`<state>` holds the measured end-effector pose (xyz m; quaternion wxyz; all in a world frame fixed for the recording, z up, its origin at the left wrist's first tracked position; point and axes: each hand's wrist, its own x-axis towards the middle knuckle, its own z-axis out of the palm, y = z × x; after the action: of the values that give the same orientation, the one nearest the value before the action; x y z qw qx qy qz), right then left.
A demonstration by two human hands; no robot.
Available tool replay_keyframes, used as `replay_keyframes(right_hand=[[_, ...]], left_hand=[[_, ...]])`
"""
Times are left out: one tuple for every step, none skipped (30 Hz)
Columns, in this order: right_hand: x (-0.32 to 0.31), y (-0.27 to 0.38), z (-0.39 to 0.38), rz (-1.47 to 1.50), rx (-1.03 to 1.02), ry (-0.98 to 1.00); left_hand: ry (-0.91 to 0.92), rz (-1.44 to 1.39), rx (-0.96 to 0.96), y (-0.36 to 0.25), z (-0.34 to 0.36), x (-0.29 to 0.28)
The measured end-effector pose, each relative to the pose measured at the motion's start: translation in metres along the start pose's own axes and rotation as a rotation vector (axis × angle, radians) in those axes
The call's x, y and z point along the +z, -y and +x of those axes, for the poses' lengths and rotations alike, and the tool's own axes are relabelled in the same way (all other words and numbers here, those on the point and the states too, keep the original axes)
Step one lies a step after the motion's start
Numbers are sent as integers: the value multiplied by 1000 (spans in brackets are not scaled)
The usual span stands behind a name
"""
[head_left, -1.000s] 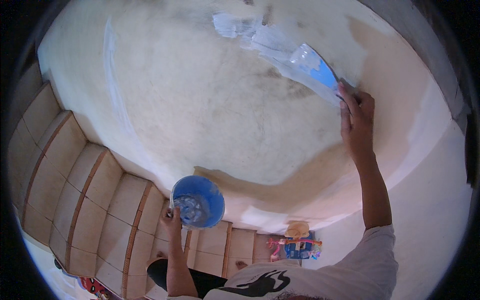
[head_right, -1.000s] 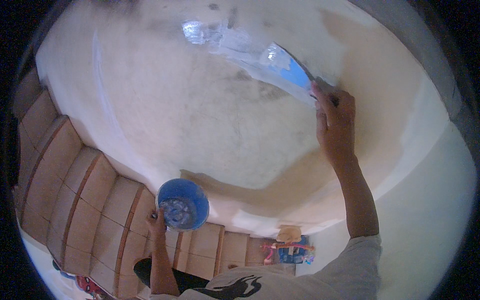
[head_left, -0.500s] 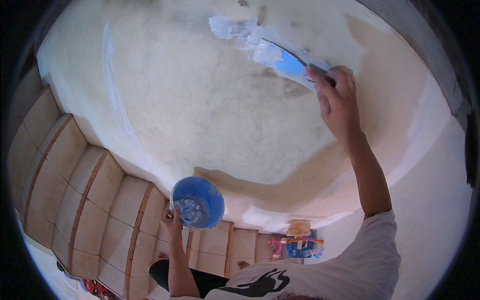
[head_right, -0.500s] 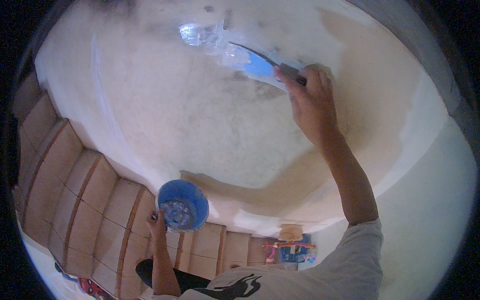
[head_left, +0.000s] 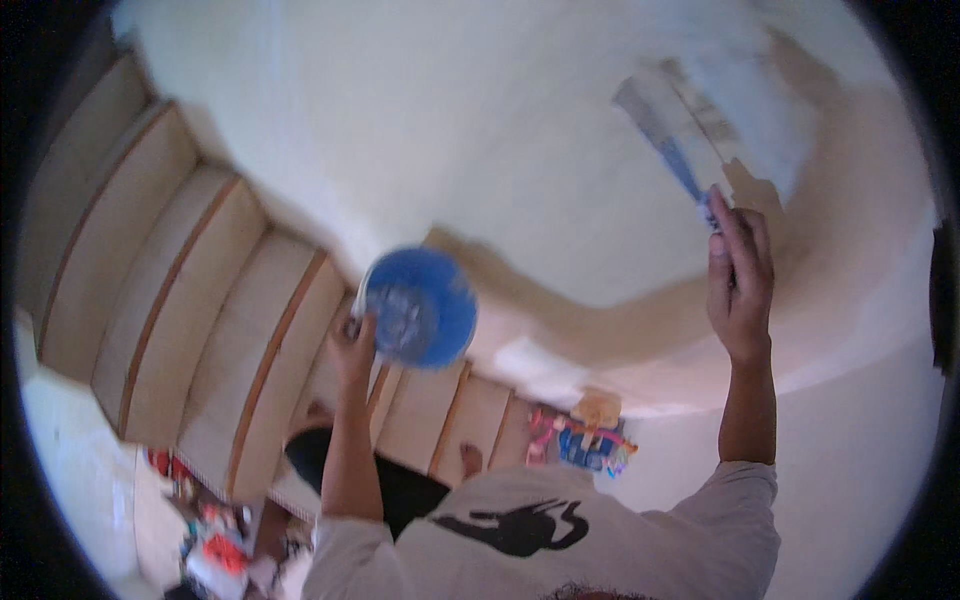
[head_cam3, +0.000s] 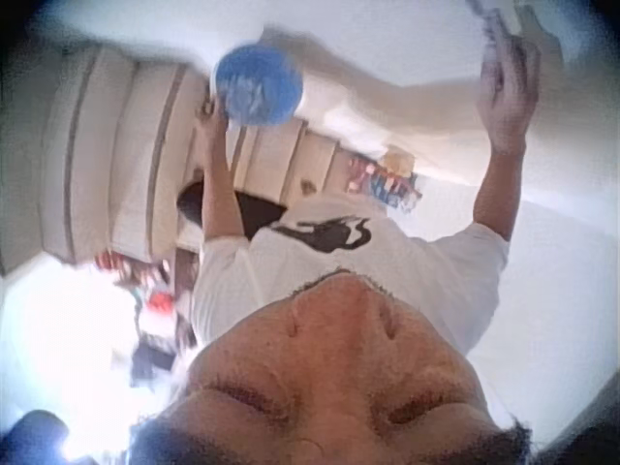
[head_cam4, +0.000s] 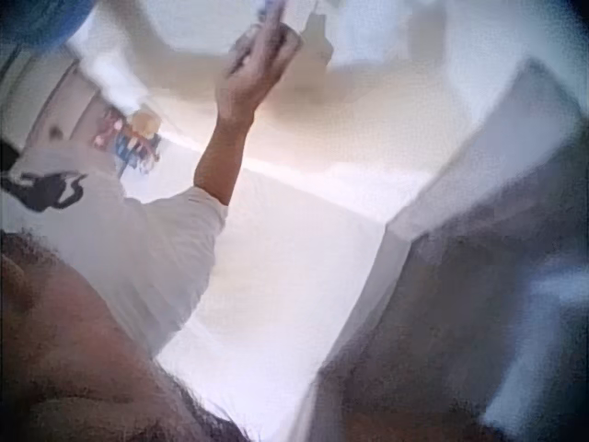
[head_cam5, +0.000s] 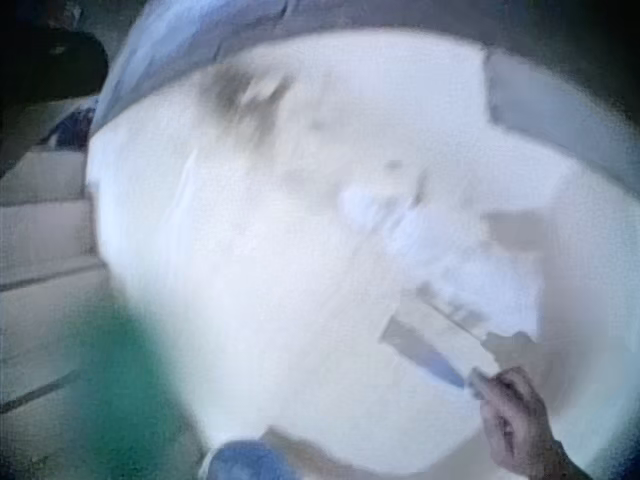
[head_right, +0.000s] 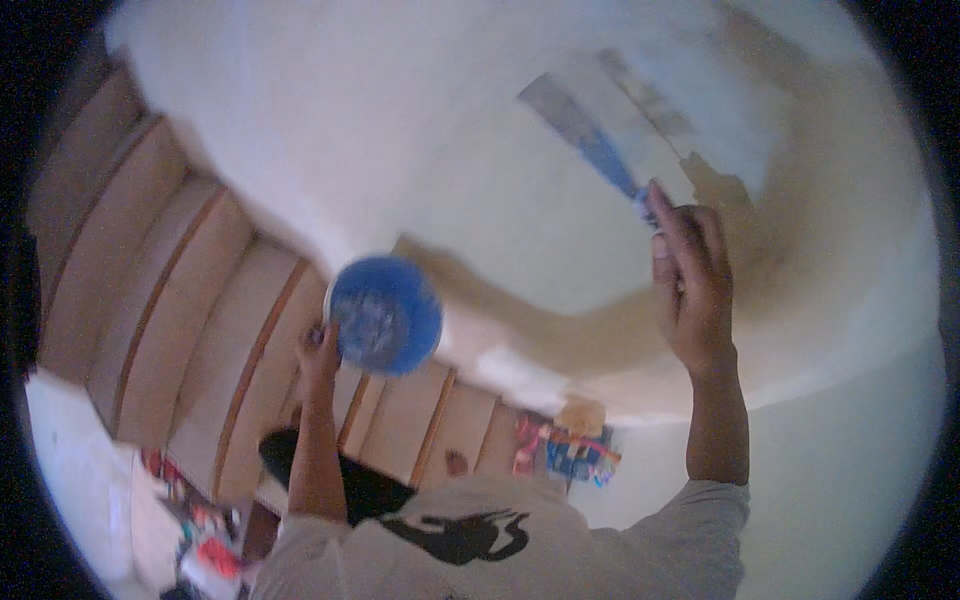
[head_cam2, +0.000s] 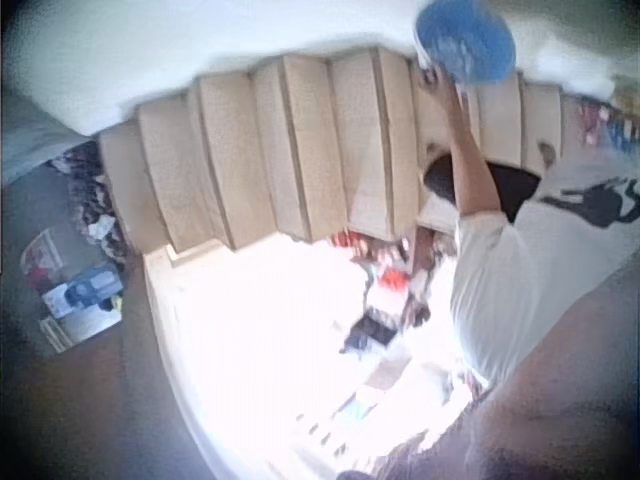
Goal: The person applies spackle to a wall and ceiling using a putty knife. They dip the knife into a bucket of spackle and smooth the compound over darkened areas of the surface.
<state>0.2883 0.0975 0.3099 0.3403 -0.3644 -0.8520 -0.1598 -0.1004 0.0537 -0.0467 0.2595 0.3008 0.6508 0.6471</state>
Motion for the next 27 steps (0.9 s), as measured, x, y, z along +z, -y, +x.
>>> replay_keyframes(right_hand=[[14, 17, -9, 99, 31, 127], [31, 31, -18, 212, 82, 294], [51, 48, -27, 279, 116, 423], [79, 59, -34, 357, 94, 497], [106, 70, -38, 465, 144, 594], [135, 71, -51, 467, 82, 618], [167, 78, -59, 498, 76, 654], [197, 84, -64, 479, 110, 744], [223, 94, -63, 415, 97, 801], [246, 102, -63, 347, 82, 860], [270, 106, -65, 293, 84, 885], [294, 110, -67, 238, 85, 912], [306, 115, -67, 181, 82, 940], [313, 117, -72, 159, 57, 911], [318, 119, -77, 137, 33, 882], [323, 121, -80, 115, 5, 853], [327, 122, -86, 100, -3, 833], [328, 124, -94, 85, -11, 814], [327, 128, -98, 69, -20, 792], [325, 129, -102, 91, -33, 807], [323, 130, -105, 112, -46, 822], [321, 131, -106, 133, -57, 834], [321, 131, -104, 149, -18, 866], [320, 131, -101, 164, 21, 897], [320, 132, -99, 180, 61, 929], [320, 134, -99, 188, 59, 946], [320, 136, -99, 196, 56, 963]], left_hand=[[39, -30, 9, 9, 6, -2], [52, -25, -52, -5, 2, -3], [65, -23, -111, -26, -7, -6], [24, 16, -80, -31, -13, -10], [7, 55, -43, -30, -15, -10], [25, 48, -31, -32, -16, -10], [31, 26, -11, -31, -16, -9], [38, -1, 11, -31, -16, -9], [58, -6, 9, -33, -14, -11], [78, -14, 4, -34, -14, -12], [100, -23, 1, -34, -13, -13], [115, -1, 12, -32, -12, -14], [127, 19, 21, -31, -11, -14], [140, 40, 31, -30, -12, -15], [131, 32, 23, -30, -14, -14], [118, 23, 14, -41, -18, -11], [106, 15, 6, -46, -20, -9], [116, 43, 42, -40, -20, -10], [125, 71, 80, -35, -18, -12], [135, 99, 118, -31, -16, -13], [151, 106, 112, -27, -15, -15], [168, 114, 108, -28, -15, -16], [186, 122, 104, -29, -14, -17], [192, 109, 94, -28, -14, -18], [197, 96, 83, -28, -14, -18], [203, 83, 72, -28, -14, -18], [207, 78, 76, -28, -15, -18]])
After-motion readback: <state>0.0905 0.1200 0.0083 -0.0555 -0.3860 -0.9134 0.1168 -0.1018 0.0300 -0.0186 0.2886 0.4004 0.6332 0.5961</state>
